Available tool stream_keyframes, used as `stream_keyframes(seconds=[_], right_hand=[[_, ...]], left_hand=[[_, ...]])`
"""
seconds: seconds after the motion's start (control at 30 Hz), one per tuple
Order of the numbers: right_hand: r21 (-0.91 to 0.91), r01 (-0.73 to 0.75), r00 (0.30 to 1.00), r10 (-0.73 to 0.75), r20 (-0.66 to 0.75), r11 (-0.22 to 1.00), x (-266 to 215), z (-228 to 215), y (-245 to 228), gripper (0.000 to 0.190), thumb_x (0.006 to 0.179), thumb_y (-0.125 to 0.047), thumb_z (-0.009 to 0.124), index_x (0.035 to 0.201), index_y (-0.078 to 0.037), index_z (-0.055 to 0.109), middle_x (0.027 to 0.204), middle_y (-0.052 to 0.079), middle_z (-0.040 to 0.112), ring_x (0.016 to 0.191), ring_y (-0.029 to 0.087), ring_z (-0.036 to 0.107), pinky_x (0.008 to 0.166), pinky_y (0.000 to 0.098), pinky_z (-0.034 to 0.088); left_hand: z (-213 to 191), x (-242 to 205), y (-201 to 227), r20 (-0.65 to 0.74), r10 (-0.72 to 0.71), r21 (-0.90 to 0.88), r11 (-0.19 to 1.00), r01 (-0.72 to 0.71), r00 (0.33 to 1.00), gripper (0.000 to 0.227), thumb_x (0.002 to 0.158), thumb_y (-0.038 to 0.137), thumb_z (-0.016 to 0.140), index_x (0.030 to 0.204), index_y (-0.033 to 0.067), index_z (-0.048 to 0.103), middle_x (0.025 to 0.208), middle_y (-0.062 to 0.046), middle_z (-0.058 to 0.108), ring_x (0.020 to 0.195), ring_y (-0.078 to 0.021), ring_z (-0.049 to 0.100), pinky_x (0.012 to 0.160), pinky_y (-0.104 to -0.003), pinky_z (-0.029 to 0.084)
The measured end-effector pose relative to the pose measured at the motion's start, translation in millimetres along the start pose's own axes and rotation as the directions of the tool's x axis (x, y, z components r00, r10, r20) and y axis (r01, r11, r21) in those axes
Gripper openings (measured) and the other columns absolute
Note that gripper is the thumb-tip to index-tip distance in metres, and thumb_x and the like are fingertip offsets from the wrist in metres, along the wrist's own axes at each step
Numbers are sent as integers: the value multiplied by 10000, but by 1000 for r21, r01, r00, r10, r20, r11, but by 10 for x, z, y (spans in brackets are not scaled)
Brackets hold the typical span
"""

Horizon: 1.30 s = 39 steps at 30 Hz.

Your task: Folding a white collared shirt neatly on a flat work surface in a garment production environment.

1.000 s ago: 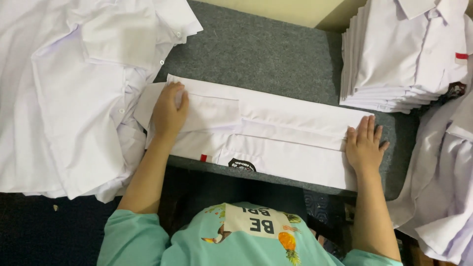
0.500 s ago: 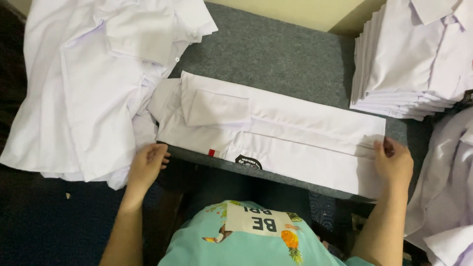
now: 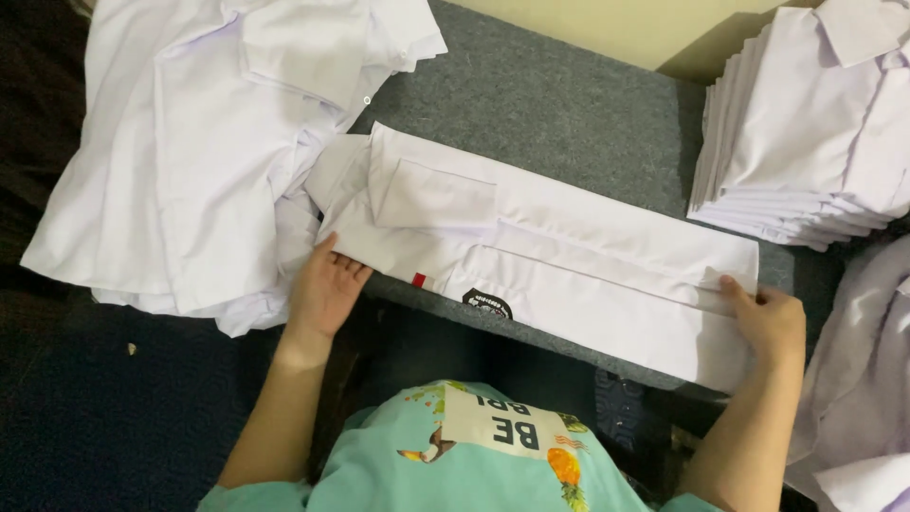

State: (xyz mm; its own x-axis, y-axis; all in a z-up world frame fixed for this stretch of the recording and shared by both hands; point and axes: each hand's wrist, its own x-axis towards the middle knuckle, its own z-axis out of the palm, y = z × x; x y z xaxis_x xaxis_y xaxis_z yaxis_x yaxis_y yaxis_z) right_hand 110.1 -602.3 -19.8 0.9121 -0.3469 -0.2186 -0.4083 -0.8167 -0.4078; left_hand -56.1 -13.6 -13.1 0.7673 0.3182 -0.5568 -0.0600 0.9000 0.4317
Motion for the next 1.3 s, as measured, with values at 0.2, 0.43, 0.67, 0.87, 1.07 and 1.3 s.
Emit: stream_keyframes(seconds=[0.2, 0.43, 0.67, 0.87, 1.07, 1.3], right_hand=[[311, 1, 999, 15, -50, 951, -195, 54, -125, 339, 934, -317, 727, 1068, -6, 729, 901, 107, 679, 739, 228, 589, 591, 385, 414], [502, -43, 994, 88, -67, 864, -642, 69, 101, 260, 953, -348, 755, 853, -126, 664, 723, -38, 559, 625, 88, 450, 521, 295, 321], [770, -125, 962, 267, -61, 626, -1354, 236, 270, 229, 1033, -286, 680, 1184, -113, 673, 1035, 6, 685, 845, 140, 606, 703, 304, 477], [962, -203, 942, 306, 140, 183, -1943, 596, -161, 311, 971, -113, 639, 1279, -70, 634, 1197, 87, 702, 1031, 180, 663, 873, 306, 546], [784, -575, 813, 52, 580, 235, -2024, 668, -248, 301, 948, -98, 636, 1192, 77, 611, 1049, 218, 675, 858, 329, 673, 707, 383, 585], [451, -136, 907, -73, 416, 882, -1504, -138, -21, 409, 1019, -260, 552, 1010, 86, 769, 801, 232, 789, 541, 270, 668, 463, 340, 526]], left_hand=[[547, -302, -172, -68, -64, 93, 993, 70, 996, 531, 874, 170, 644, 1386, 58, 560, 1374, -117, 645, 1253, -233, 614, 1043, -331, 516], [916, 83, -441, -86, -11, 165, 986, 25, 996, 603, 822, 222, 700, 1384, 38, 586, 1379, -131, 653, 1233, -252, 624, 1066, -383, 516], [1624, 1090, -567, 153, -120, 175, 980, 92, 981, 545, 865, 200, 673, 1355, -26, 598, 1330, -215, 659, 1211, -340, 640, 1088, -488, 507], [2544, 2439, -461, 369, -228, 371, 925, 82, 901, 527, 861, 199, 685, 1330, -27, 604, 1328, -240, 667, 1227, -375, 649, 1102, -523, 506], [2453, 2876, -447, 167, 47, 751, 641, -158, 985, 612, 785, 375, 728, 1308, 76, 617, 1254, -94, 717, 1126, -260, 703, 946, -395, 581], [1712, 1786, -338, 187, -143, 808, 585, -69, 972, 486, 854, 359, 667, 1272, 120, 604, 1196, -61, 701, 1098, -196, 659, 960, -406, 565]])
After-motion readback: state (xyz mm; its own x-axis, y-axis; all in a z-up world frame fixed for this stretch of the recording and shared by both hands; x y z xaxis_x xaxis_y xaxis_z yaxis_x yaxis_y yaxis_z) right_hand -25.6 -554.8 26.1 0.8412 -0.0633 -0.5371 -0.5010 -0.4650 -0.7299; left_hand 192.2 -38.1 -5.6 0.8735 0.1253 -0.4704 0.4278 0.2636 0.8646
